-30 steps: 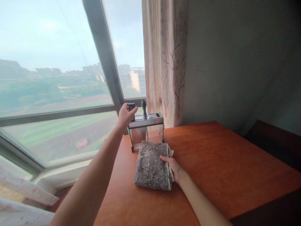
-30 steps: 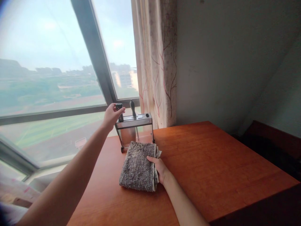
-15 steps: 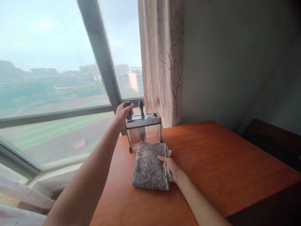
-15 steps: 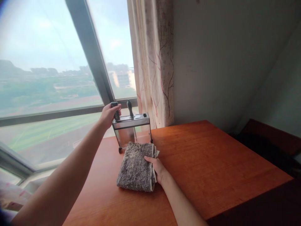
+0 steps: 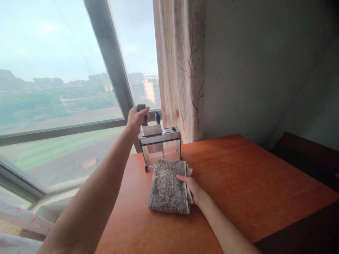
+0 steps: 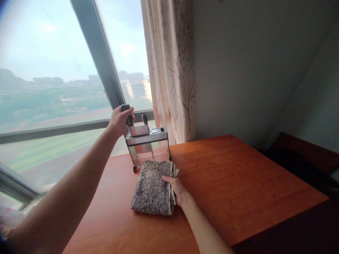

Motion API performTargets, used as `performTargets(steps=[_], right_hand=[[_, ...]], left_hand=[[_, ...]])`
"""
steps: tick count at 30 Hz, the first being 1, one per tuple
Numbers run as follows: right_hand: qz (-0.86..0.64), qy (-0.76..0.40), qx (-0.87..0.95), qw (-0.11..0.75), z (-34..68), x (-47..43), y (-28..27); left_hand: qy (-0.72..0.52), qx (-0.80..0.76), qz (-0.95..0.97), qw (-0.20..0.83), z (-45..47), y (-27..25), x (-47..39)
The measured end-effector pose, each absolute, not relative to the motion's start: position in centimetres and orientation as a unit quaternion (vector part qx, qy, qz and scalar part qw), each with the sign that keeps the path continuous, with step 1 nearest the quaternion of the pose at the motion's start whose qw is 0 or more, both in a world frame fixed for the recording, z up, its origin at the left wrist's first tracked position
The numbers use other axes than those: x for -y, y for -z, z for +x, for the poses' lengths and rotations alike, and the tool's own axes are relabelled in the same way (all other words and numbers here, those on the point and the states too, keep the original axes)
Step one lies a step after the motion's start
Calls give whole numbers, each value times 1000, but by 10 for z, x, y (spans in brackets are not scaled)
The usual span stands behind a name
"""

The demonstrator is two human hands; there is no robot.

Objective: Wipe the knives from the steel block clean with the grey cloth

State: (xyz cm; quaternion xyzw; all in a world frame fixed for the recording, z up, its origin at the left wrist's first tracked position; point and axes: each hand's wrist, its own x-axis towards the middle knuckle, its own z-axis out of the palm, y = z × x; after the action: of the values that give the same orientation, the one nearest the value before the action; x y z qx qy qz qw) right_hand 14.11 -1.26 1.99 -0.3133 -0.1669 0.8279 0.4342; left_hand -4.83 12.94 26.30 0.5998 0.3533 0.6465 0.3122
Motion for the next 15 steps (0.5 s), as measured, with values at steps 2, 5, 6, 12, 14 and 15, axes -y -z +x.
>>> performTargets(steps=[2, 5, 6, 12, 14, 15], right_hand=[[-309, -829, 167, 436, 141, 12, -20], [-305, -828, 168, 440, 140, 12, -20], [-305, -827, 168, 441, 140, 12, -20], [-321, -826, 167, 434, 140, 11, -19], [-321, -827, 168, 430, 140, 11, -17], [-318, -827, 169, 430, 141, 10, -16]], left_hand=[[-660, -334, 602, 302, -51, -273, -130], [-680, -306, 601, 289, -55, -287, -132], [-685, -300, 600, 284, -56, -292, -133], [-700, -297, 592, 267, -61, -317, -131], [-712, -291, 583, 262, -63, -326, -128], [-717, -286, 579, 262, -63, -330, -127]])
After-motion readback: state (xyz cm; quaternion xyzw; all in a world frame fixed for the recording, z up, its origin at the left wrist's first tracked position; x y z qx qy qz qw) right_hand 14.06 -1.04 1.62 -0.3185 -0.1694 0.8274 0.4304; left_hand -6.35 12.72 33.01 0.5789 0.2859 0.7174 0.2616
